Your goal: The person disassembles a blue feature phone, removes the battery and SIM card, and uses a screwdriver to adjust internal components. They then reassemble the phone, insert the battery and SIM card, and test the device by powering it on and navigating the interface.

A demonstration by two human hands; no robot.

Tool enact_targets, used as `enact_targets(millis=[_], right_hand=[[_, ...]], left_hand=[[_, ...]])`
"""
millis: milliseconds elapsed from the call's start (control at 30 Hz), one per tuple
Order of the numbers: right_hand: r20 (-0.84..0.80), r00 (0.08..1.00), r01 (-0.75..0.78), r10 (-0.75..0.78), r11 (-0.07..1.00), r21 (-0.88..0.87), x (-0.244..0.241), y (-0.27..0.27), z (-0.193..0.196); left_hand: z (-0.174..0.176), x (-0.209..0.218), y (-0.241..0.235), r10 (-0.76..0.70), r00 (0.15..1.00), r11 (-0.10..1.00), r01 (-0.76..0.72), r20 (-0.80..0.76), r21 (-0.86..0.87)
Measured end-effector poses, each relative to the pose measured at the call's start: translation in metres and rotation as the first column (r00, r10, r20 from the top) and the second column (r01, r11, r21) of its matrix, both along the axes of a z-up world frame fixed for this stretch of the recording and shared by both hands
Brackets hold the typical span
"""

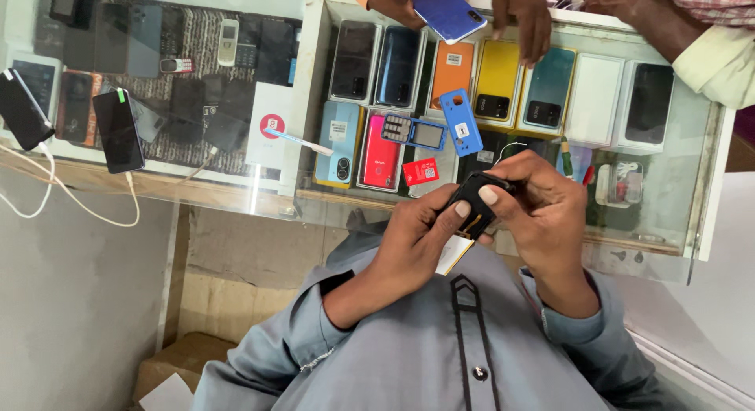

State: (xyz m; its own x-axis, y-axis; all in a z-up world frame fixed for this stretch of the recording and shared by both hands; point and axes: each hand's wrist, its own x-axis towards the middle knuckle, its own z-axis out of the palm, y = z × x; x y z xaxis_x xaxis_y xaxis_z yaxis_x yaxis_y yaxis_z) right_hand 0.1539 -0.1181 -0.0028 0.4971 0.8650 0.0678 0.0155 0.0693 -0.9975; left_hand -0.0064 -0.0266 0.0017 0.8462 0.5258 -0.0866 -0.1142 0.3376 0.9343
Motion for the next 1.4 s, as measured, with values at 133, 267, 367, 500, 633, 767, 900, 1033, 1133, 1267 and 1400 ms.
enact_targets(millis=[133, 267, 367, 500, 633, 767, 900, 1033, 1133, 1267, 1400], right_hand=[[-0.107, 0.994, -0.013, 0.011, 1.000, -0.012, 0.003, -0.005, -0.008], [-0.156, 0.988, 0.000, 0.005, 0.999, 0.034, -0.004, -0.003, -0.013], [-0.145, 0.989, -0.018, 0.012, 0.999, -0.035, -0.004, -0.001, -0.014], [-0.260, 0.964, -0.089, 0.059, 0.990, -0.107, 0.005, -0.003, -0.013], [-0.284, 0.958, -0.074, 0.050, 0.995, -0.073, 0.007, -0.009, -0.015], [-0.157, 0.988, -0.007, -0.005, 0.997, -0.075, 0.003, -0.011, -0.019], [-0.085, 0.995, 0.050, -0.058, 0.995, -0.088, -0.006, -0.006, -0.017], [-0.173, 0.982, 0.056, -0.072, 0.994, -0.097, -0.010, -0.003, -0.015], [-0.256, 0.967, -0.019, 0.006, 0.999, -0.049, -0.010, -0.002, -0.016], [-0.202, 0.979, 0.014, -0.023, 0.999, -0.046, -0.013, -0.003, -0.022], [-0.238, 0.971, -0.019, 0.004, 0.998, -0.062, -0.010, -0.002, -0.025]], left_hand=[[0.000, -0.001, 0.003, -0.030, 0.998, 0.999, 0.031, -0.062, 0.017], [-0.005, -0.001, 0.005, -0.022, 0.996, 0.999, 0.024, -0.086, 0.023], [-0.012, -0.001, 0.005, 0.001, 0.998, 0.999, -0.003, -0.064, -0.037], [-0.020, -0.002, 0.007, 0.033, 0.998, 0.996, -0.037, -0.049, -0.080], [-0.021, -0.002, 0.008, 0.035, 0.998, 0.993, -0.039, -0.043, -0.114], [-0.019, -0.002, 0.005, 0.012, 1.000, 0.989, -0.014, -0.019, -0.149], [-0.022, 0.000, 0.007, 0.026, 1.000, 0.991, -0.025, 0.000, -0.133], [-0.028, 0.002, 0.006, 0.087, 0.995, 0.989, -0.091, -0.037, -0.116], [-0.031, 0.004, 0.005, 0.118, 0.992, 0.987, -0.122, -0.045, -0.107], [-0.033, 0.003, 0.004, 0.087, 0.995, 0.983, -0.093, -0.045, -0.158], [-0.032, 0.001, 0.005, 0.083, 0.996, 0.984, -0.086, -0.028, -0.156]])
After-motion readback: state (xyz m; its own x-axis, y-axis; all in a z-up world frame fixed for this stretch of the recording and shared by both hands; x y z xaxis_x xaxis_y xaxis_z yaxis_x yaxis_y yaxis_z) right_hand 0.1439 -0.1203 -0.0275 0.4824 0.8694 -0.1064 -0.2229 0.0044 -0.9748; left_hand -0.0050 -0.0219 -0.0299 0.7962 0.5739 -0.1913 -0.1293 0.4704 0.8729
